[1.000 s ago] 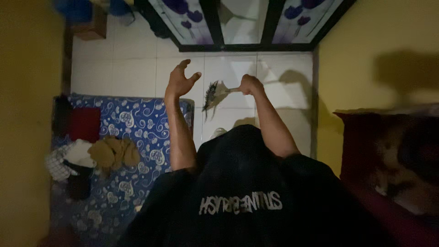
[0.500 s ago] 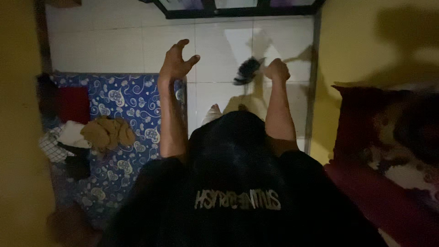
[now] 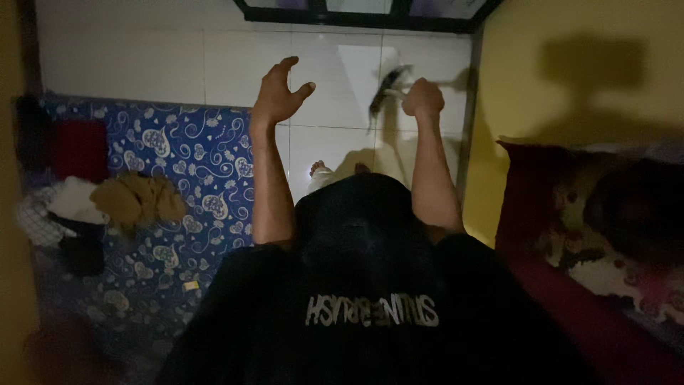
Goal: The person sweeps the tiled floor with a broom, moving back and forth across the room. The person is barefoot and wears a black t-shirt.
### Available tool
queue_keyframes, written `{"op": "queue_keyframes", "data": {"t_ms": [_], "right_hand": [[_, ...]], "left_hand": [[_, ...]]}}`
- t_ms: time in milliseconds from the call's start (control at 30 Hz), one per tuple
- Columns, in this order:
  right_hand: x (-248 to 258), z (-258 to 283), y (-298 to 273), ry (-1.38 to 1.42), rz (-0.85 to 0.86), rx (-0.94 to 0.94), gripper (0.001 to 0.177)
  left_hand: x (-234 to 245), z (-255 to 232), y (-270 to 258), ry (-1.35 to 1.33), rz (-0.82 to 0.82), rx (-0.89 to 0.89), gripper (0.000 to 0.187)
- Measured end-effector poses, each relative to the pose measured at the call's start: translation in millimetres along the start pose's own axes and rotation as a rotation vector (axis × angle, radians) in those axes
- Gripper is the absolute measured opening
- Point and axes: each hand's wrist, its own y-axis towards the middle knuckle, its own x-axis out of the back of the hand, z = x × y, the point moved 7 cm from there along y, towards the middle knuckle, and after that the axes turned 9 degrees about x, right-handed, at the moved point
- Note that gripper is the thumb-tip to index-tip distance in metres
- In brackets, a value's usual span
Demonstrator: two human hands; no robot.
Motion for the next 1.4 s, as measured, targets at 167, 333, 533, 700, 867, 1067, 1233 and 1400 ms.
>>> {"op": "queue_keyframes", "data": {"t_ms": [167, 333, 533, 700, 867, 1067, 1233, 1400], "right_hand": [[-21.0, 78.9, -11.7, -0.009, 0.053, 0.198, 0.037], [-67.4, 100.3, -2.8, 0.01, 0.119, 0.225, 0.033], [-97.1, 70.9, 14.6, 0.042, 0.095, 0.193, 0.035], [-95.5, 20.3, 1.1, 0.033, 0.143, -0.027, 0.028], [-83.9, -51.8, -10.4, 0.115, 0.052, -0.21, 0.021], [-92.8, -134.2, -27.9, 0.389, -0.013, -0.351, 0.013], [-138.7, -145.7, -55.4, 1.062, 0.058, -0.49, 0.01], [-148.1, -147.6, -61.1, 1.324, 0.009, -0.55, 0.012]], "left_hand": [[11.4, 20.9, -16.6, -0.01, -0.018, 0.119, 0.071], [20.5, 37.9, -22.3, 0.002, -0.076, 0.096, 0.072], [28.4, 33.9, -31.1, 0.007, -0.085, 0.122, 0.069], [19.9, 21.6, -21.9, -0.022, -0.051, 0.127, 0.07], [-0.9, 16.6, -3.8, 0.038, -0.029, -0.024, 0.069], [-26.1, 2.2, 9.9, 0.05, 0.029, -0.085, 0.07], [-31.8, -1.7, 12.6, 0.041, 0.031, -0.085, 0.072], [-28.7, 12.8, 16.6, 0.024, 0.001, -0.077, 0.07]]}}
